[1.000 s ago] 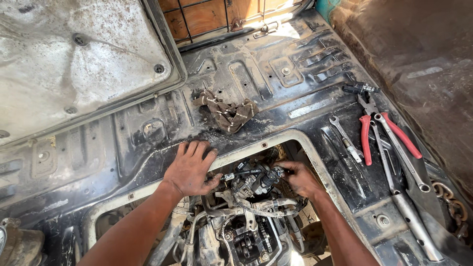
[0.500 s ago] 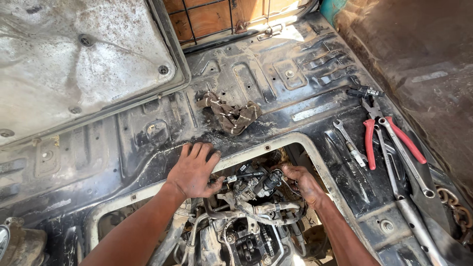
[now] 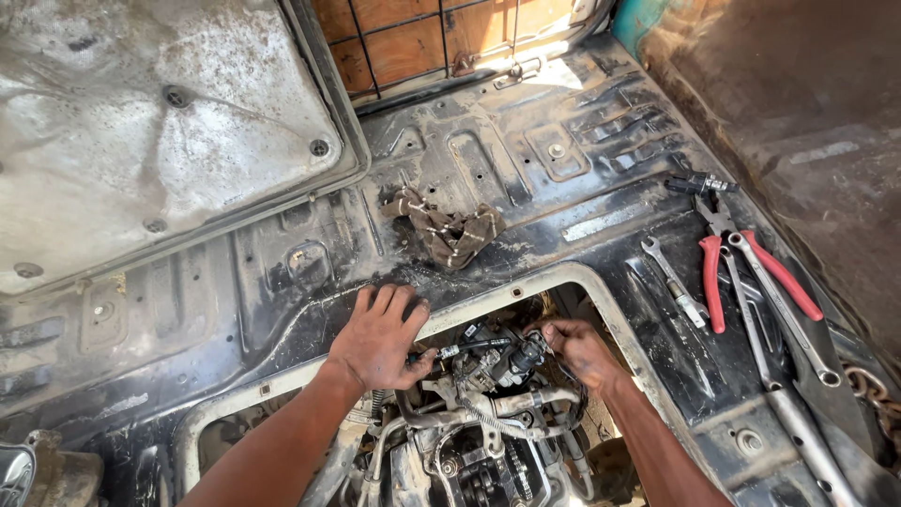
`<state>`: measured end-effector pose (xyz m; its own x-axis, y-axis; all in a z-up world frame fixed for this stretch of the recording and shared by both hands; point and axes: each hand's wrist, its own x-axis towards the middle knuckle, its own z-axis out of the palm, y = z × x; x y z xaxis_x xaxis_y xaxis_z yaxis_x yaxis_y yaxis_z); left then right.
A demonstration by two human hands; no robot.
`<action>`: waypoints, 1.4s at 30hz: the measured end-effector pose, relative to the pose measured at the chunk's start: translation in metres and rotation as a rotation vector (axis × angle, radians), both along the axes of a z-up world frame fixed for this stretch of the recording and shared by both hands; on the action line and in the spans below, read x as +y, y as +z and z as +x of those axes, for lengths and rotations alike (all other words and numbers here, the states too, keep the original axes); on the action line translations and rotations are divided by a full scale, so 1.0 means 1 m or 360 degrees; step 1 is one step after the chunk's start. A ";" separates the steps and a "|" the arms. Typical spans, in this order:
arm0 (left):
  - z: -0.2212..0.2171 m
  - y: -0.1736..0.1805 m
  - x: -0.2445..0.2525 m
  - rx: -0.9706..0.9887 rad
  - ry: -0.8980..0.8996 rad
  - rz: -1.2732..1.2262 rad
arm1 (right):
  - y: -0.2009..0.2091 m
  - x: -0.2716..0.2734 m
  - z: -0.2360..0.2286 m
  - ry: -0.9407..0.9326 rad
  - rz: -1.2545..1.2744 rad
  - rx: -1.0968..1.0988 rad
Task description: The person works on a vehicle engine from an overhead perspective, using pliers and wrenches to manipulate hoses and components. The hands are seen adjusting connections and using tools to tighten or loosen parts within the engine bay.
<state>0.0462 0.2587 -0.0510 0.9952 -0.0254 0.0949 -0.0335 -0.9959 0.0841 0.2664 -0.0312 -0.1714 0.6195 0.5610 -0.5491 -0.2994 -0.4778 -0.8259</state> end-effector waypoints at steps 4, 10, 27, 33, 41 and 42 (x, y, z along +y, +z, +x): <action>0.001 0.002 0.001 0.0001 0.0007 0.0000 | 0.014 0.002 -0.009 -0.0166 -0.0020 0.0145; 0.002 0.001 0.002 0.0039 0.0010 0.0040 | 0.034 0.003 -0.011 0.0031 -0.0142 0.0049; 0.004 -0.009 0.001 0.0081 0.0001 0.0124 | 0.041 0.014 -0.010 0.0109 -0.0143 -0.0130; 0.005 -0.007 -0.001 0.0097 0.0015 0.0127 | 0.049 0.019 -0.008 0.0289 -0.0049 -0.0293; 0.006 -0.008 -0.005 0.0189 0.0043 0.0226 | 0.043 0.014 -0.015 0.0221 -0.0021 -0.0287; 0.003 -0.008 -0.003 0.0201 0.0051 0.0196 | 0.040 0.012 -0.018 0.0215 -0.0063 -0.0244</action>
<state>0.0491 0.2555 -0.0594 0.9995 0.0029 -0.0326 0.0017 -0.9993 -0.0373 0.2486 -0.0189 -0.1314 0.6183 0.6245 -0.4772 -0.1026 -0.5378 -0.8368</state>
